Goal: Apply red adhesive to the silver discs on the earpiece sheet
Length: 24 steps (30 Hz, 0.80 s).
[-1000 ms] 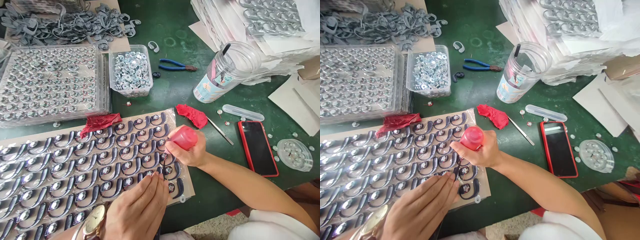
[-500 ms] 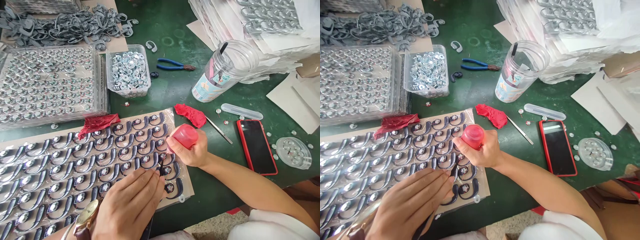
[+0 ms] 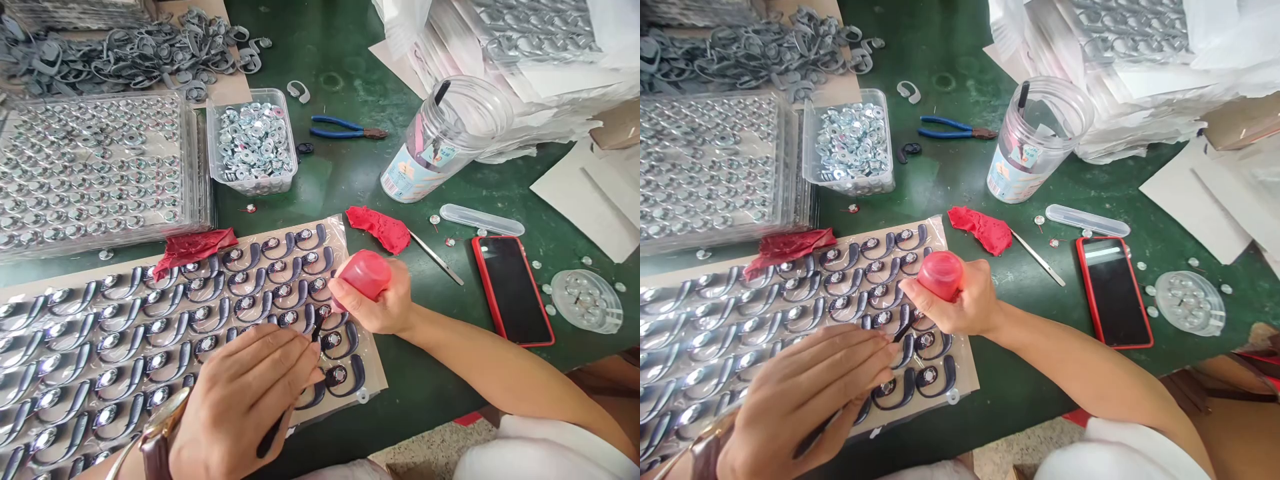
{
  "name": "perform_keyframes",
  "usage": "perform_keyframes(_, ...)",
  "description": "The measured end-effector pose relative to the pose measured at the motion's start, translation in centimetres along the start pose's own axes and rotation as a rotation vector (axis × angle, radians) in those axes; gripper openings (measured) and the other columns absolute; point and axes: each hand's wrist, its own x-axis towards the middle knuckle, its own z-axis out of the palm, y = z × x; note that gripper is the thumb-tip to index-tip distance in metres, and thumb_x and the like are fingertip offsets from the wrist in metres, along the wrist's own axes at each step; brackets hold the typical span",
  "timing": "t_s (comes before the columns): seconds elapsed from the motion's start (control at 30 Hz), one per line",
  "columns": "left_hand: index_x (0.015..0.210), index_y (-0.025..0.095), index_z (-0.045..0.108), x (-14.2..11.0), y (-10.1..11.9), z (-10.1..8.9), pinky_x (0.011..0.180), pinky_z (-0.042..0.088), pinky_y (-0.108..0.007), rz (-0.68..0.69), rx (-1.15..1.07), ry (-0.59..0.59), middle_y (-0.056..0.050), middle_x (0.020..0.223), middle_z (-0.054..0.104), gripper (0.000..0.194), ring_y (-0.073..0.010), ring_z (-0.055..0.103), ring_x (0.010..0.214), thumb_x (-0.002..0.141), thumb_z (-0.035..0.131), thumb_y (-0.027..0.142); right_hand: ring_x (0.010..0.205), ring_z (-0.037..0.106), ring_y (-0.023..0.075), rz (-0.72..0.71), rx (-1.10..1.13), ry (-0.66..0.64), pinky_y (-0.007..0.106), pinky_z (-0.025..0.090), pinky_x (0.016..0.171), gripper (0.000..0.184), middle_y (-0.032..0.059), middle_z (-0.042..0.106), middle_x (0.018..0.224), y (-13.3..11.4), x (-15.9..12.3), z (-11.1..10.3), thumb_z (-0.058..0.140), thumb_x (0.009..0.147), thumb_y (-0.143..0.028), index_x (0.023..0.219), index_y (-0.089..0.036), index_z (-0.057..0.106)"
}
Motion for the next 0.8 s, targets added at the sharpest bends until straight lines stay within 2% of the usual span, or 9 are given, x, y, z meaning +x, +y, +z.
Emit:
perform_keyframes(0.2,0.100,0.009,0.067,1.0,-1.3,-0.5,0.082,0.056,-0.029,-0.109,-0.153,0.085,-0.007,0.095,0.073,0.022,-0.0151,0.067,0.089,0.080,0.061,0.001,0.048,0.061,0.0133,-0.077,0.056,0.008,0.026,0.050,0.048,0.020,0.0000,0.064,0.055,0.1,-0.4,0.3,0.070,0.080,-0.032,0.066,-0.019,0.062)
perform_keyframes(0.3,0.099,0.011,0.067,1.3,-1.5,-0.5,0.080,0.057,-0.027,-0.117,-0.161,0.107,-0.005,0.092,0.073,0.020,-0.0141,0.068,0.087,0.081,0.062,0.003,0.048,0.060,0.0129,0.021,0.180,0.038,0.026,0.050,0.047,0.024,-0.0015,0.062,0.054,-0.1,0.0,0.0,0.070,0.081,-0.035,0.065,-0.020,0.059)
perform_keyframes(0.4,0.103,0.010,0.067,0.9,-1.5,-0.6,0.084,0.056,-0.029,-0.052,-0.119,0.065,-0.006,0.096,0.073,0.022,-0.0152,0.068,0.090,0.084,0.058,0.004,0.050,0.060,0.0130,0.112,0.260,-0.001,0.028,0.052,0.050,0.028,-0.0009,0.062,0.057,-0.4,1.4,-0.3,0.068,0.083,-0.038,0.064,-0.020,0.058)
perform_keyframes(0.47,0.107,0.009,0.067,0.5,-1.7,-0.5,0.088,0.055,-0.032,0.019,-0.046,0.044,-0.008,0.101,0.073,0.024,-0.0174,0.067,0.096,0.087,0.054,0.006,0.053,0.061,0.0142,0.106,0.220,-0.011,0.029,0.053,0.052,0.029,0.0000,0.063,0.060,-0.2,2.6,-0.2,0.071,0.081,-0.041,0.065,-0.021,0.060)
perform_keyframes(0.57,0.113,0.007,0.065,0.1,-2.1,-0.2,0.094,0.052,-0.037,0.105,0.121,0.037,-0.010,0.108,0.071,0.026,-0.0216,0.065,0.105,0.093,0.049,0.012,0.051,0.060,0.0150,0.064,0.177,0.050,0.031,0.053,0.050,0.030,-0.0001,0.062,0.057,0.5,3.6,0.4,0.069,0.083,-0.043,0.065,-0.021,0.059)
perform_keyframes(0.67,0.114,0.007,0.065,0.2,-2.7,0.2,0.097,0.050,-0.038,0.141,0.199,0.024,-0.010,0.111,0.070,0.029,-0.0229,0.064,0.108,0.096,0.044,0.015,0.045,0.060,0.0153,0.060,0.226,0.067,0.031,0.052,0.045,0.027,-0.0013,0.060,0.052,1.4,3.5,1.0,0.063,0.088,-0.041,0.069,-0.022,0.058)
perform_keyframes(0.8,0.111,0.006,0.066,0.4,-3.0,0.7,0.096,0.051,-0.039,0.175,0.236,0.000,-0.010,0.109,0.071,0.025,-0.0239,0.065,0.105,0.092,0.052,0.013,0.048,0.063,0.0160,0.061,0.237,0.012,0.031,0.055,0.047,0.017,-0.0008,0.062,0.055,2.2,2.6,1.3,0.062,0.090,-0.035,0.079,-0.023,0.058)
